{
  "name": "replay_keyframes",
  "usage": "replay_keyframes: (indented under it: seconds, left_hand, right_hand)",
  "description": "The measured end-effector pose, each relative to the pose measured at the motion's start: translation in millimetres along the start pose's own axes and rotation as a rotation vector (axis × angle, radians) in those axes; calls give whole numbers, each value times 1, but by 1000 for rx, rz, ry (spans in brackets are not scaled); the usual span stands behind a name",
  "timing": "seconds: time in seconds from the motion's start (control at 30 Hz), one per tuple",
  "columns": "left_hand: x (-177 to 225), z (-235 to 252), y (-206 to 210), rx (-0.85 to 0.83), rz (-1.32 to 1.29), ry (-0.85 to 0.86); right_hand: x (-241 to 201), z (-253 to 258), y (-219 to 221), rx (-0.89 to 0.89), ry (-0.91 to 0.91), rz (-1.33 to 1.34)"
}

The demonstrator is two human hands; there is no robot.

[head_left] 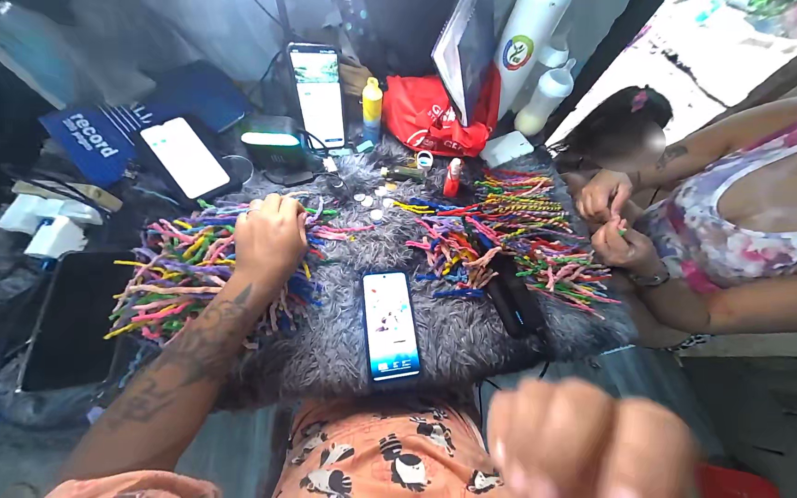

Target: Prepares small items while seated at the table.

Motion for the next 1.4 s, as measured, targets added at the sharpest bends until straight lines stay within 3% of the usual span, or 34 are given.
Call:
replay_keyframes:
  seconds: [0.1, 0.2, 0.27, 0.4, 0.53, 0.6, 0.8, 0.87, 0.97, 1.2, 1.3, 1.4]
  left_hand:
    - [10, -4, 0, -40, -3, 29]
    - [0, 1, 45, -219, 109, 6]
    - [-8, 3, 61, -242, 139, -5]
    - [-16, -2, 55, -153, 39, -10]
    - [-12, -16, 21, 33, -25, 36]
    - [-4, -30, -4, 100, -24, 76]
    - [57, -91, -55, 178, -144, 380]
    - [73, -107, -66, 210, -266, 459]
    - [79, -116, -69, 151, -543, 485]
    - [104, -132, 3, -433, -1624, 128]
    - [119, -138, 15, -565, -1832, 51]
    - [123, -141, 17, -613, -1883, 52]
  right_hand:
    - [19, -10, -44, 141, -46, -182]
    - [24, -22, -66, 226, -25, -231]
    - [23, -29, -72, 272, -34, -218]
    - [24, -40, -87, 348, -99, -208]
    - [33, -41, -103, 442, -109, -250]
    - [38, -40, -103, 425, -102, -421]
    - [88, -24, -68, 75, 57, -1348]
    - [101, -22, -69, 82, 114, -1448]
    - [99, -23, -77, 156, 163, -1278]
    - [127, -37, -90, 364, 535, -132]
    - [136, -41, -98, 441, 536, -13]
    - [134, -42, -105, 453, 476, -155]
Point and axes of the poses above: each hand's wrist, its own z-axis towards the middle knuckle, its own y-axis out of the palm, x = y × z, the point moved 10 cm from there along z, towards the middle knuckle, and after that the axes turned 14 degrees about z, right-handed, at the moved point
